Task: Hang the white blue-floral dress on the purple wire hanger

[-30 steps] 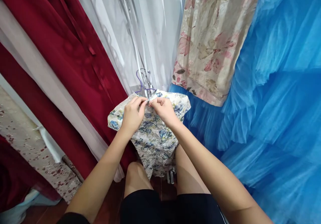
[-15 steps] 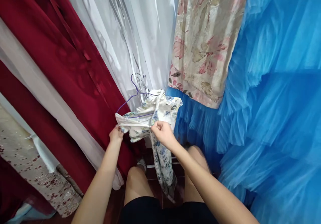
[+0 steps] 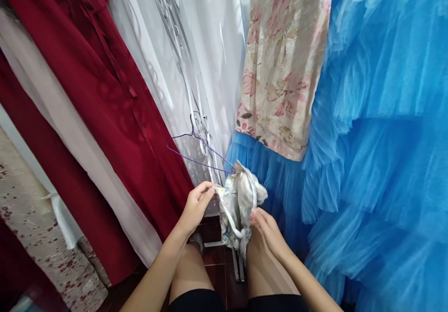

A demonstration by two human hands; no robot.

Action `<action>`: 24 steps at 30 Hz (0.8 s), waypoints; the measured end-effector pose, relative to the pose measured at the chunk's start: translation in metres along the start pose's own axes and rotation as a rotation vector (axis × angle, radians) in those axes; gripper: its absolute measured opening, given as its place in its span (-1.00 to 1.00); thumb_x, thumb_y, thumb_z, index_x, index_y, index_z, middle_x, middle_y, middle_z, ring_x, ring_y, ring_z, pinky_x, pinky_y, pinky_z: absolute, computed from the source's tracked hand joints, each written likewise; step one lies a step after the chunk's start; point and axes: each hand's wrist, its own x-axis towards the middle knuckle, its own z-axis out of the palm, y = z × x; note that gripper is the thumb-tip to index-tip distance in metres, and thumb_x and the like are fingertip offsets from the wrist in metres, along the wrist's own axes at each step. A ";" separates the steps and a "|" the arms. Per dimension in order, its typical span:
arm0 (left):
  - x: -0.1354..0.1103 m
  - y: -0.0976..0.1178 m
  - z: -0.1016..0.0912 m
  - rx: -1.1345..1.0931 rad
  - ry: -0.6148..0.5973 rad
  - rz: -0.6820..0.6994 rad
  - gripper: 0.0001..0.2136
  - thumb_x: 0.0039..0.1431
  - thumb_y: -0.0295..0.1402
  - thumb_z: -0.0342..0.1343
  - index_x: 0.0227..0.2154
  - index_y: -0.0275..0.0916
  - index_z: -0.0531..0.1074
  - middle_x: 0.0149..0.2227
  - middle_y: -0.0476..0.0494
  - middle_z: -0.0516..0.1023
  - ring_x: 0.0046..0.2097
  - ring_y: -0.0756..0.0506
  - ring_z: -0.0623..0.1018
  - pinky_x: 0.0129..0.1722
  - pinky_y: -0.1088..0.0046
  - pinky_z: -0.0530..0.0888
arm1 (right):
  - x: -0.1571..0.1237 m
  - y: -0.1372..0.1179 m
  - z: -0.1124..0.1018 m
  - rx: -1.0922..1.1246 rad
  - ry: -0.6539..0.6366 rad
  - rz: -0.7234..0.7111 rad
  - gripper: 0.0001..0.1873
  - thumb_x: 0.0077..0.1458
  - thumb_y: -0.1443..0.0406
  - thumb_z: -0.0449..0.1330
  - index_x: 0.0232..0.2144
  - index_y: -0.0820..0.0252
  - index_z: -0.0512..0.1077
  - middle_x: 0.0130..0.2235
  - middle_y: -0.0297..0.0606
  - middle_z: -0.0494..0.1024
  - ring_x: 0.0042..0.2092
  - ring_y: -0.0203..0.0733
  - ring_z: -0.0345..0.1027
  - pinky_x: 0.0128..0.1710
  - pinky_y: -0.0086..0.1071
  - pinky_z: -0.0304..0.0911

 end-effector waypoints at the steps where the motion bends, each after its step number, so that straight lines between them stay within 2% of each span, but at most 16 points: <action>1: 0.000 0.012 0.012 0.051 -0.048 0.064 -0.77 0.33 -0.19 0.08 -0.21 -0.25 0.50 -0.21 -0.14 0.55 -0.13 -0.12 0.54 -0.04 0.39 0.45 | -0.003 -0.008 0.004 0.008 -0.060 -0.050 -0.52 0.19 -0.12 0.15 -0.38 0.17 0.48 -0.31 -0.19 0.52 -0.18 -0.04 0.38 -0.09 -0.21 0.29; 2: 0.000 0.021 0.022 0.107 -0.089 0.114 -0.78 0.35 -0.21 0.06 -0.21 -0.23 0.50 -0.20 -0.14 0.54 -0.11 -0.11 0.53 -0.02 0.39 0.44 | -0.005 -0.016 0.009 0.028 -0.138 -0.070 -0.52 0.21 -0.13 0.13 -0.24 0.14 0.51 -0.18 -0.16 0.55 -0.04 0.02 0.38 0.05 -0.16 0.26; 4: 0.000 0.030 0.037 0.207 -0.131 0.188 -0.79 0.36 -0.24 0.05 -0.23 -0.22 0.53 -0.16 -0.16 0.50 -0.06 -0.12 0.51 0.04 0.37 0.41 | -0.007 -0.031 0.019 0.089 -0.322 -0.018 -0.49 0.20 -0.13 0.15 -0.08 0.11 0.51 -0.05 -0.15 0.56 0.08 0.07 0.35 0.18 -0.08 0.18; 6: -0.002 0.026 0.043 0.246 -0.120 0.195 -0.81 0.34 -0.23 0.08 -0.22 -0.20 0.53 -0.09 -0.18 0.44 0.00 -0.13 0.47 0.10 0.34 0.37 | -0.007 -0.041 0.025 0.175 -0.455 0.099 -0.49 0.15 -0.08 0.26 -0.04 0.13 0.50 -0.08 -0.16 0.58 0.03 0.06 0.41 0.15 -0.05 0.23; 8: -0.010 0.014 0.040 0.182 -0.173 0.093 -0.77 0.35 -0.17 0.08 -0.11 -0.19 0.48 -0.07 -0.17 0.42 0.01 -0.13 0.46 0.10 0.33 0.38 | -0.005 -0.047 0.023 0.254 -0.518 0.205 -0.51 0.08 0.02 0.36 -0.03 0.15 0.50 -0.16 -0.21 0.61 -0.07 0.01 0.47 0.07 -0.09 0.31; 9: -0.016 0.006 0.036 0.133 -0.260 0.011 -0.73 0.37 -0.13 0.04 -0.05 -0.18 0.44 -0.07 -0.16 0.43 0.01 -0.13 0.46 0.08 0.33 0.39 | -0.002 -0.049 0.018 0.278 -0.519 0.236 -0.53 0.06 0.06 0.39 -0.04 0.16 0.50 -0.19 -0.23 0.61 -0.12 -0.03 0.49 0.02 -0.13 0.35; 11: -0.032 -0.012 0.027 0.067 -0.511 -0.152 -0.66 0.38 -0.06 -0.02 -0.01 -0.19 0.41 -0.13 -0.13 0.48 -0.06 -0.11 0.48 0.00 0.35 0.42 | 0.005 -0.055 0.003 0.254 -0.512 0.269 -0.60 0.05 0.11 0.40 -0.13 0.21 0.54 -0.26 -0.24 0.62 -0.23 -0.11 0.50 -0.12 -0.26 0.38; 12: -0.041 -0.020 0.022 0.089 -0.615 -0.209 -0.64 0.36 -0.04 0.01 -0.06 -0.21 0.44 -0.20 -0.10 0.49 -0.12 -0.11 0.48 -0.07 0.38 0.43 | 0.011 -0.058 -0.007 0.203 -0.512 0.269 -0.64 0.03 0.12 0.41 -0.20 0.25 0.56 -0.30 -0.24 0.62 -0.28 -0.14 0.49 -0.20 -0.31 0.38; 13: -0.048 -0.027 0.017 0.157 -0.669 -0.238 -0.64 0.31 -0.02 0.06 -0.17 -0.25 0.48 -0.27 -0.08 0.49 -0.19 -0.09 0.47 -0.16 0.41 0.42 | 0.018 -0.062 -0.017 0.139 -0.512 0.260 -0.66 0.01 0.12 0.41 -0.27 0.27 0.57 -0.34 -0.24 0.62 -0.33 -0.17 0.47 -0.27 -0.36 0.37; 14: -0.054 -0.033 0.012 0.253 -0.667 -0.243 -0.64 0.26 -0.01 0.12 -0.29 -0.27 0.49 -0.35 -0.05 0.46 -0.28 -0.07 0.44 -0.25 0.44 0.39 | 0.025 -0.067 -0.026 0.069 -0.522 0.245 -0.68 -0.01 0.13 0.41 -0.33 0.30 0.57 -0.38 -0.24 0.61 -0.38 -0.19 0.45 -0.33 -0.39 0.35; 16: -0.059 -0.041 0.001 0.431 -0.555 -0.213 -0.63 0.20 -0.04 0.18 -0.45 -0.29 0.45 -0.45 0.00 0.41 -0.38 -0.03 0.36 -0.36 0.47 0.31 | 0.044 -0.077 -0.041 -0.070 -0.528 0.197 -0.70 -0.05 0.15 0.40 -0.40 0.32 0.57 -0.45 -0.26 0.58 -0.44 -0.21 0.41 -0.41 -0.41 0.31; 19: -0.049 -0.042 -0.022 0.580 -0.399 -0.133 -0.61 0.25 -0.06 0.13 -0.53 -0.28 0.43 -0.49 0.00 0.41 -0.39 -0.03 0.36 -0.35 0.47 0.29 | 0.077 -0.090 -0.054 -0.267 -0.444 0.095 -0.80 -0.16 0.24 0.37 -0.51 0.30 0.53 -0.53 -0.32 0.52 -0.50 -0.24 0.33 -0.49 -0.43 0.24; 22: -0.032 -0.035 -0.050 0.767 -0.290 -0.029 -0.58 0.18 -0.01 0.19 -0.59 -0.25 0.42 -0.48 -0.05 0.44 -0.31 -0.09 0.42 -0.21 0.43 0.32 | 0.114 -0.101 -0.065 -0.358 -0.272 -0.019 -0.83 -0.25 0.27 0.31 -0.65 0.25 0.42 -0.60 -0.36 0.42 -0.54 -0.28 0.23 -0.55 -0.43 0.14; 24: -0.026 -0.031 -0.067 0.846 -0.240 -0.001 -0.57 0.17 0.01 0.19 -0.61 -0.24 0.42 -0.49 -0.06 0.45 -0.30 -0.10 0.43 -0.16 0.40 0.33 | 0.139 -0.110 -0.077 -0.349 -0.106 -0.112 -0.83 -0.28 0.26 0.28 -0.68 0.22 0.38 -0.63 -0.37 0.37 -0.55 -0.30 0.18 -0.56 -0.42 0.10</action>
